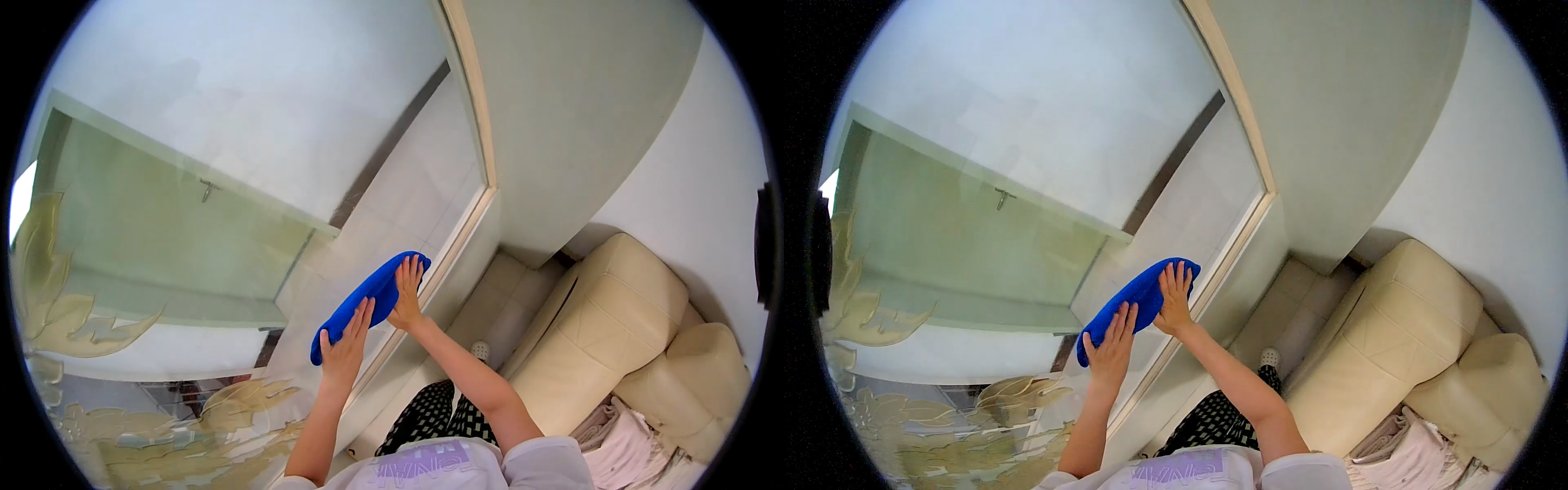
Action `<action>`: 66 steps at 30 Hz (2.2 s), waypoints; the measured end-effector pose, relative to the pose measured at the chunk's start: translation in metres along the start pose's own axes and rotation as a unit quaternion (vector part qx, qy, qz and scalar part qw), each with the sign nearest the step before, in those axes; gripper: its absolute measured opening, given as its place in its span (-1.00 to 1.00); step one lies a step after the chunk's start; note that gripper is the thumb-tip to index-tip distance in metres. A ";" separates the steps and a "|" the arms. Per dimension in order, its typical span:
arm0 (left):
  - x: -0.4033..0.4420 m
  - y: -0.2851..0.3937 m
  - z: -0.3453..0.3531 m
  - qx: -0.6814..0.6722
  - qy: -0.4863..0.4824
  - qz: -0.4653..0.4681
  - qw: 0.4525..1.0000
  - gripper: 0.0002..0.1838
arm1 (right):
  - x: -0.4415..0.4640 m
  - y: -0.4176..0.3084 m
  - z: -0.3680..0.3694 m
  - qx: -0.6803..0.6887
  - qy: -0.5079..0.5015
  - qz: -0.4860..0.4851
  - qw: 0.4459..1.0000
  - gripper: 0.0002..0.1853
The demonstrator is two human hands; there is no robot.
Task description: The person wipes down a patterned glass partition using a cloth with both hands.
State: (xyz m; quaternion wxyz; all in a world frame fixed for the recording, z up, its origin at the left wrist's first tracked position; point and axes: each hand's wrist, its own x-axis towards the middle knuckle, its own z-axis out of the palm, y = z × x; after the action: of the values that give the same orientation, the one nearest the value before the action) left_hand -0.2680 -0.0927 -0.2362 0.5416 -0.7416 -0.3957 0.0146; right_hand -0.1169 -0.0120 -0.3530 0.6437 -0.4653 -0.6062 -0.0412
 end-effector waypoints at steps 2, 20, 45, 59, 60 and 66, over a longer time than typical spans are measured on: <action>-0.002 0.005 0.001 0.008 -0.009 0.010 1.000 -0.34 | -0.007 0.003 0.002 -0.004 -0.003 0.004 1.000 -0.12; -0.024 0.017 0.021 -0.031 0.029 -0.039 0.998 -0.40 | 0.008 0.007 0.001 -0.028 -0.005 -0.071 0.997 -0.06; 0.010 0.002 -0.040 -0.122 0.089 -0.169 0.974 -0.49 | 0.091 -0.050 -0.054 -0.024 0.018 -0.133 0.991 -0.18; 0.011 -0.010 -0.031 -0.099 0.087 -0.184 0.974 -0.43 | 0.090 -0.051 -0.038 0.000 0.008 -0.147 0.989 -0.19; 0.018 -0.011 -0.037 -0.096 0.085 -0.174 0.976 -0.44 | 0.094 -0.048 -0.044 -0.009 0.011 -0.140 0.990 -0.21; 0.017 -0.006 -0.034 -0.103 0.062 -0.181 0.976 -0.40 | 0.089 -0.036 -0.040 -0.027 0.006 -0.158 0.987 -0.19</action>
State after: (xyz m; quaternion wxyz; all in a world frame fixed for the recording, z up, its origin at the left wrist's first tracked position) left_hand -0.2445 -0.1088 -0.2100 0.4794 -0.7089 -0.4884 -0.1705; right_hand -0.0859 -0.0132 -0.2538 0.6198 -0.3803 -0.6672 -0.1613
